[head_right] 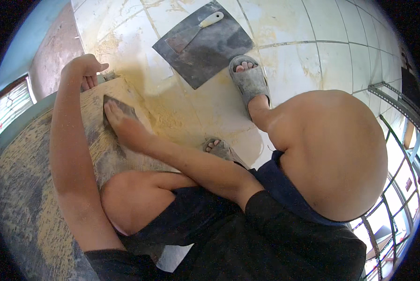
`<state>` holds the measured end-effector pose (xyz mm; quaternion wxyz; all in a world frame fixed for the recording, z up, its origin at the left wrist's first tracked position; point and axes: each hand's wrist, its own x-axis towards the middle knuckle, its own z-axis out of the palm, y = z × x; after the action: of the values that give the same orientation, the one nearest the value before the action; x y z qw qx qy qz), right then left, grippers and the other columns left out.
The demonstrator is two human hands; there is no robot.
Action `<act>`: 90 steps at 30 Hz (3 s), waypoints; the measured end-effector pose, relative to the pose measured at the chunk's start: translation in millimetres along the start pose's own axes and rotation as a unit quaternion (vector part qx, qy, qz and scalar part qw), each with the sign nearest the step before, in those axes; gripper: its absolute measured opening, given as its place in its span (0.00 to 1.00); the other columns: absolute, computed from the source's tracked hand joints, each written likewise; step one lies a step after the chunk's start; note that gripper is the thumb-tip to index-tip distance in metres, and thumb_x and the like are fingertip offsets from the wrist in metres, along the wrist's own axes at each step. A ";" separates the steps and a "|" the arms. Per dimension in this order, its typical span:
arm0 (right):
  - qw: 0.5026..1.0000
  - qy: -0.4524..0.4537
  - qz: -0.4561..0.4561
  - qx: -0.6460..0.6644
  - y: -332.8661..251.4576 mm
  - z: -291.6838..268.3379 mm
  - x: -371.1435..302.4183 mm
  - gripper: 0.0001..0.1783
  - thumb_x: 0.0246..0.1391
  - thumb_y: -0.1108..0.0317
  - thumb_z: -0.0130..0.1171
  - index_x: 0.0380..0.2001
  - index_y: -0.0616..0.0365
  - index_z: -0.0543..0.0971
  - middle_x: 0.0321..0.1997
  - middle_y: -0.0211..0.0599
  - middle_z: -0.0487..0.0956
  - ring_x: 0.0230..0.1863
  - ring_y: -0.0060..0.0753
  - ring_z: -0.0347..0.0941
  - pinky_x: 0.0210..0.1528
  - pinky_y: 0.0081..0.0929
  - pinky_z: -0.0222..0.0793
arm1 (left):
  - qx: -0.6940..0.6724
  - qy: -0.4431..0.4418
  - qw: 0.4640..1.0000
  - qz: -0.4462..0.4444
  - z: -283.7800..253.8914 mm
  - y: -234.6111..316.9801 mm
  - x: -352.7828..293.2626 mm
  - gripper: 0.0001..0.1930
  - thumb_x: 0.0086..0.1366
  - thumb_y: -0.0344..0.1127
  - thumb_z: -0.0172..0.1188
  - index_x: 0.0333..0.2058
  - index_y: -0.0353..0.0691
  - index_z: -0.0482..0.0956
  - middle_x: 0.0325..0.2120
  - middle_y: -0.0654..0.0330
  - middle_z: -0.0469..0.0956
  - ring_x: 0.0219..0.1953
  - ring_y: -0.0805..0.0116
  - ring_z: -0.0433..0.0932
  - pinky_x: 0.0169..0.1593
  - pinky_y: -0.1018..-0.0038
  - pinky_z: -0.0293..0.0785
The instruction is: Scraping old paint and smoothing down a degraded wall surface using hand scrapers and small blocks.
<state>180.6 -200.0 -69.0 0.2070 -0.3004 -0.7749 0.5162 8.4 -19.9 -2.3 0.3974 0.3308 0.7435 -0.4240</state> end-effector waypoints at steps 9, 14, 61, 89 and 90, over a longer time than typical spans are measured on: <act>0.910 0.049 0.317 0.261 87.7 -68.0 38.3 0.16 0.62 0.70 0.48 0.47 0.62 0.81 0.44 0.53 0.84 0.44 0.44 0.83 0.48 0.42 0.77 | -0.018 0.016 1.000 0.016 1.8 -1.4 -8.3 0.35 0.73 0.61 0.50 0.36 0.28 0.87 0.35 0.46 0.87 0.36 0.54 0.88 0.45 0.55 0.84; 0.602 0.094 0.295 0.736 118.4 -111.5 -5.0 0.18 0.65 0.72 0.49 0.55 0.69 0.77 0.52 0.45 0.83 0.50 0.40 0.82 0.57 0.40 0.78 | -0.010 0.026 0.999 0.021 4.8 2.8 -11.3 0.33 0.73 0.59 0.51 0.35 0.28 0.88 0.33 0.47 0.87 0.35 0.54 0.88 0.44 0.56 0.84; 0.770 0.052 0.371 0.517 110.6 -124.6 59.0 0.18 0.67 0.60 0.61 0.53 0.60 0.78 0.48 0.32 0.82 0.45 0.27 0.80 0.51 0.26 0.75 | -0.054 0.311 0.948 -0.033 15.0 19.6 -62.0 0.21 0.67 0.56 0.63 0.44 0.43 0.87 0.47 0.56 0.85 0.55 0.60 0.81 0.64 0.64 0.68; 0.941 0.049 0.219 0.254 114.2 -71.4 29.3 0.18 0.70 0.63 0.53 0.56 0.63 0.77 0.47 0.41 0.83 0.44 0.32 0.78 0.48 0.34 0.72 | 0.126 0.561 0.813 -0.095 240.3 108.3 -91.5 0.30 0.67 0.36 0.53 0.66 0.30 0.65 0.66 0.47 0.69 0.70 0.57 0.64 0.71 0.61 0.55; 0.949 0.038 0.213 0.230 116.9 -61.8 44.3 0.19 0.70 0.63 0.52 0.57 0.63 0.77 0.46 0.43 0.83 0.44 0.33 0.78 0.48 0.35 0.72 | 0.076 0.493 0.863 -0.078 255.8 117.6 -104.5 0.29 0.66 0.36 0.55 0.65 0.30 0.67 0.64 0.47 0.71 0.69 0.57 0.65 0.70 0.62 0.56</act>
<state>216.5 -94.6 -153.0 0.1845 -0.4222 -0.5449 0.7005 233.9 -215.0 -37.5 -0.0813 0.4671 0.8313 -0.2901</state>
